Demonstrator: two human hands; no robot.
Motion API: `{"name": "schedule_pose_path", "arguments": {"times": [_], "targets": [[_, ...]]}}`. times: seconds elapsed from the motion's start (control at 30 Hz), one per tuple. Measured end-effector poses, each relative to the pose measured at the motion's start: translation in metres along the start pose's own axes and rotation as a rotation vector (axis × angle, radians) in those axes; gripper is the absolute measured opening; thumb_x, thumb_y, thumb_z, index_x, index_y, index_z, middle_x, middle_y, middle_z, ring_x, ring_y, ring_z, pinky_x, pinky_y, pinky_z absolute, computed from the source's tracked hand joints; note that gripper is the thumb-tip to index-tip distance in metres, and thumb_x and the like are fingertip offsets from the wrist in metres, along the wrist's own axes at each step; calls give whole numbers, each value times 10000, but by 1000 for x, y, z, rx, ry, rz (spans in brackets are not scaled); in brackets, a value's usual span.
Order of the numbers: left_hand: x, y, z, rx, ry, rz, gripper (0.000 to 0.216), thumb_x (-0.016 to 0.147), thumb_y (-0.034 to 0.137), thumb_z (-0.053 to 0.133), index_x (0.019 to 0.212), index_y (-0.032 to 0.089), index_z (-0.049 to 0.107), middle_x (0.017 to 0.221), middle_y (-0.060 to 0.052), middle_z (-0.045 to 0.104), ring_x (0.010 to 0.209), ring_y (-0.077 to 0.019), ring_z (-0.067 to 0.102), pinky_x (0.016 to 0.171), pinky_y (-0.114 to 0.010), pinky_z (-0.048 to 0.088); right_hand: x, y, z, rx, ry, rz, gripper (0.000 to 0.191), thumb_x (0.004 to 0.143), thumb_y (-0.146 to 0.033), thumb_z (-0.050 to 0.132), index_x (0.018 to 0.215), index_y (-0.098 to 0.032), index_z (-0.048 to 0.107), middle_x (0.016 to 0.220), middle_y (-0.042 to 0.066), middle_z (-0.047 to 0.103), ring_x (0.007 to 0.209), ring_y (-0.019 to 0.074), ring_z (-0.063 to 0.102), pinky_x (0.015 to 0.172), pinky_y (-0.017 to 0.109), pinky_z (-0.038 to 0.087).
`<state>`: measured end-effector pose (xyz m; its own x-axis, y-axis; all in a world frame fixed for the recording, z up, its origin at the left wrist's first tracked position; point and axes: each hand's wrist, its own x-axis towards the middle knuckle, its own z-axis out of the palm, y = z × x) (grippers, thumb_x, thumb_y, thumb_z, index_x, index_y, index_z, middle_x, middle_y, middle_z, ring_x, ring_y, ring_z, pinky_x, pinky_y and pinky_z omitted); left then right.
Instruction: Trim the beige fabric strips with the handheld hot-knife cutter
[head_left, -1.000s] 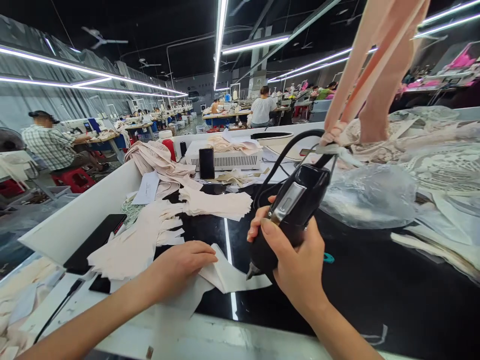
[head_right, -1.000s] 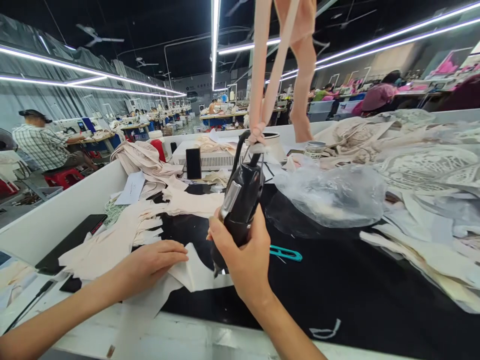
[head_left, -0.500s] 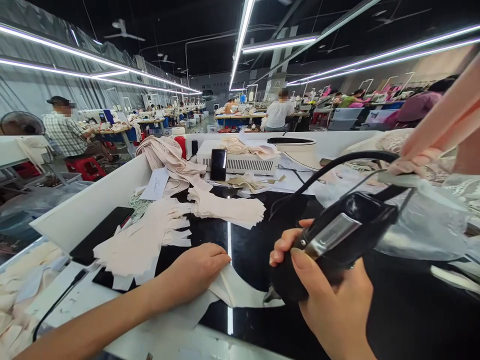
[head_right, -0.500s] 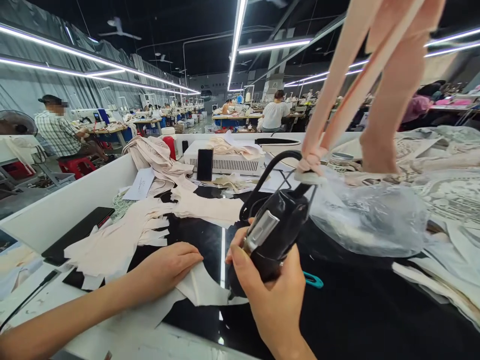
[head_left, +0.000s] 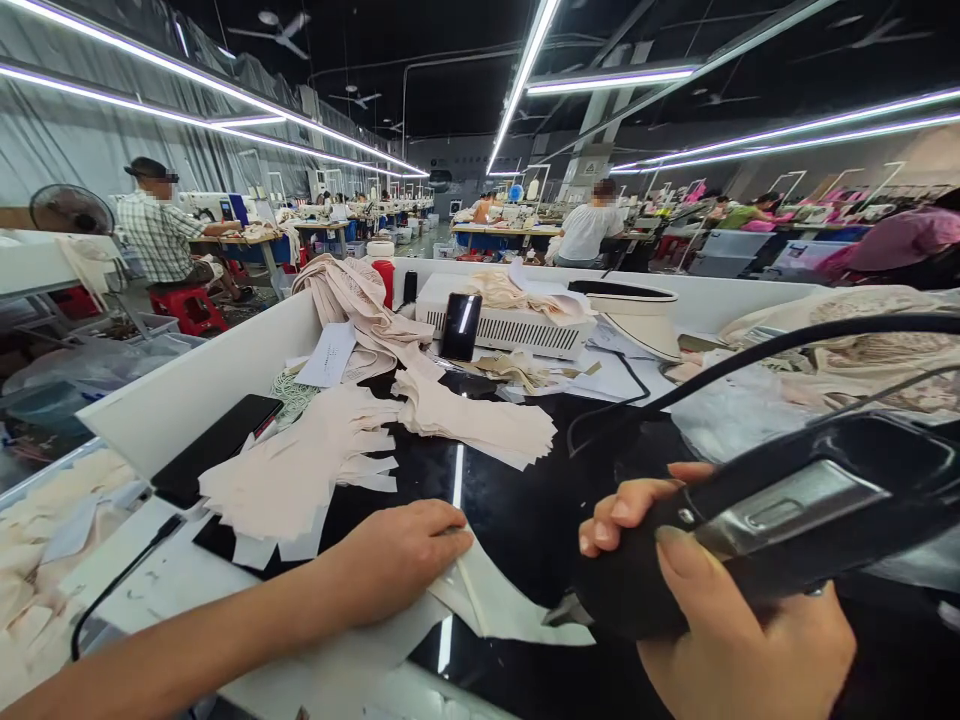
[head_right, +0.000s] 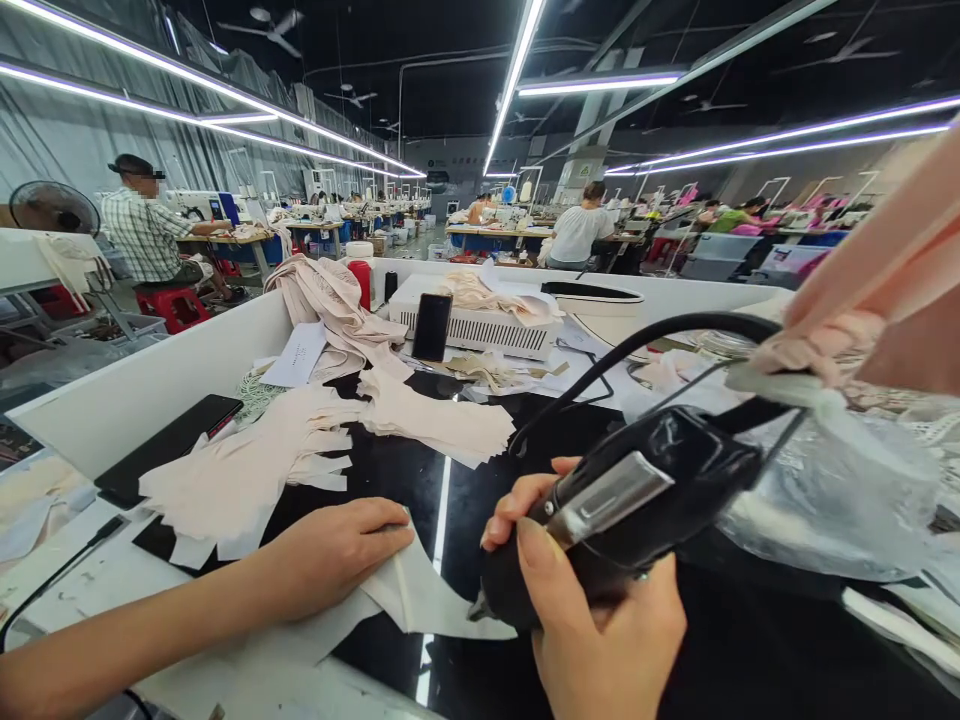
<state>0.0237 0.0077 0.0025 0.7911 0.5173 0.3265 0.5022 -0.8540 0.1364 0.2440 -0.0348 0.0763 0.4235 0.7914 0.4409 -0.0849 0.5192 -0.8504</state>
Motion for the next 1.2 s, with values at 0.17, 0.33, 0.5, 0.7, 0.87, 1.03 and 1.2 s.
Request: {"name": "schedule_pose_path", "arguments": {"times": [0.17,0.33,0.5,0.7,0.87,1.03,1.2], "targets": [[-1,2,1,23,30,12,305,1037,30,469,1272,113,645,1307,-125,703,1240,-226,673,1074,-314,563,13,8,24,96,14,-29,357,740,-347,894,1004,-279,663,700,-36,666,561,171,624,530,315,590],[-1,4,4,3,41,-8,277,1063,70,469,1271,139,639,1291,-109,709,1222,-218,680,1052,-309,573,24,25,45,118,-5,-49,347,770,-333,866,1024,-269,639,734,-44,668,579,157,613,550,308,575],[0,6,4,-38,21,-35,268,1047,54,495,1244,145,653,1286,-97,700,1200,-218,693,1028,-295,583,28,36,53,112,-32,-56,327,788,-333,849,986,-260,600,752,-45,668,600,151,619,551,288,563],[0,8,3,-32,23,-27,281,1026,35,504,1242,133,656,1322,-111,693,1228,-230,687,1056,-314,578,27,39,55,121,-36,-36,338,789,-331,850,994,-258,592,757,-47,666,593,150,618,553,296,560],[1,8,2,-28,36,-22,272,1030,40,523,1254,123,653,1310,-114,701,1229,-228,689,1058,-312,580,25,43,55,114,-70,-47,338,819,-327,833,1038,-259,585,772,-46,663,607,152,618,568,305,563],[-2,8,5,-17,66,-11,242,1044,61,515,1218,137,664,1297,-133,697,1190,-236,707,1016,-333,607,24,41,54,82,-67,-57,302,836,-327,826,997,-264,577,794,-43,661,609,154,620,565,316,567],[-5,6,10,-18,107,19,268,1033,55,517,1232,147,670,1320,-152,681,1162,-236,714,1008,-340,607,22,35,51,114,-55,-78,353,816,-345,849,1057,-269,603,758,-44,653,603,159,604,548,305,559]]}}
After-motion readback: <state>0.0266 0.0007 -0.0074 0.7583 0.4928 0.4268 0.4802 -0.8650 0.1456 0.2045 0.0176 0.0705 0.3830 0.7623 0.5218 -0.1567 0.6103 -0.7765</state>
